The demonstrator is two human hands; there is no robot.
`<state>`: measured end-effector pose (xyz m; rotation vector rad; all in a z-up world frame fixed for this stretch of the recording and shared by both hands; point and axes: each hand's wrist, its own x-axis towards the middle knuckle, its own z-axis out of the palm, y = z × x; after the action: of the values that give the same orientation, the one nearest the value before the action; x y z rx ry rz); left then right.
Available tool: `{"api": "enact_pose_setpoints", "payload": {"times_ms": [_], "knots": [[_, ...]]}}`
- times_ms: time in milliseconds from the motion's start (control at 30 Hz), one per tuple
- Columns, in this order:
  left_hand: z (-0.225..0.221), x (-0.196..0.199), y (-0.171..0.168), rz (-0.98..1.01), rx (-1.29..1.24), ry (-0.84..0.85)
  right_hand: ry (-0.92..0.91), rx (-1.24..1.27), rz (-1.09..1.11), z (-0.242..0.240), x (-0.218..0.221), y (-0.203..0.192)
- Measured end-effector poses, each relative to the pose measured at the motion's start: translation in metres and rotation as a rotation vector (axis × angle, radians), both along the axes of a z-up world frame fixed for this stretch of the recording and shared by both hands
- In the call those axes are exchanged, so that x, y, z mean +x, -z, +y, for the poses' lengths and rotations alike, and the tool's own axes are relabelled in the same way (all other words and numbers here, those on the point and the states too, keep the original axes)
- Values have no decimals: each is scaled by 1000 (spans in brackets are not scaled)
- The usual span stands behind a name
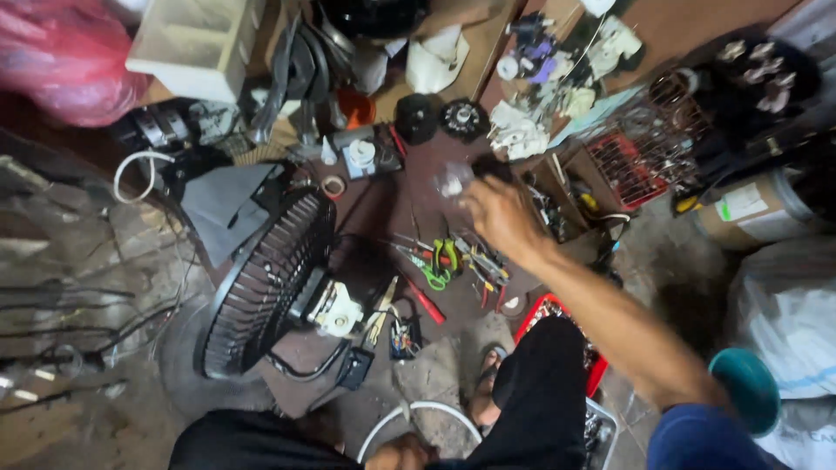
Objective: Connecting a wiring harness to an electric fan's control switch using pliers and a screwdriver.
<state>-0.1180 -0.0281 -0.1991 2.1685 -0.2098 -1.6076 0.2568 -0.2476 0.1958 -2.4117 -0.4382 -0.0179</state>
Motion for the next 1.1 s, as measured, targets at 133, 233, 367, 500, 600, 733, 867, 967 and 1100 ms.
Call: {"api": "enact_pose_setpoints", "payload": {"times_ms": [133, 233, 367, 500, 600, 733, 867, 967, 1100], "knots": [[-1, 82, -96, 39, 31, -85, 26, -66, -131, -30, -45, 92], [5, 109, -160, -149, 6, -221, 103, -156, -114, -31, -83, 115], [4, 111, -175, -140, 34, -281, 149, -141, 99, -34, -121, 137], [4, 103, -184, -160, 44, -255, 184, -84, 91, -37, -141, 173], [4, 104, -199, -149, 11, -264, 205, -46, 89, -40, -153, 195], [8, 96, -171, -176, 15, -264, 297, -206, -17, -35, -162, 211], [8, 97, -179, -150, 44, -292, 325, -78, -70, -23, -163, 209], [9, 95, -169, -148, 26, -291, 369, 15, -42, -14, -176, 202], [10, 97, -190, -100, 6, -330, 459, 94, -79, 1, -219, 204]]}}
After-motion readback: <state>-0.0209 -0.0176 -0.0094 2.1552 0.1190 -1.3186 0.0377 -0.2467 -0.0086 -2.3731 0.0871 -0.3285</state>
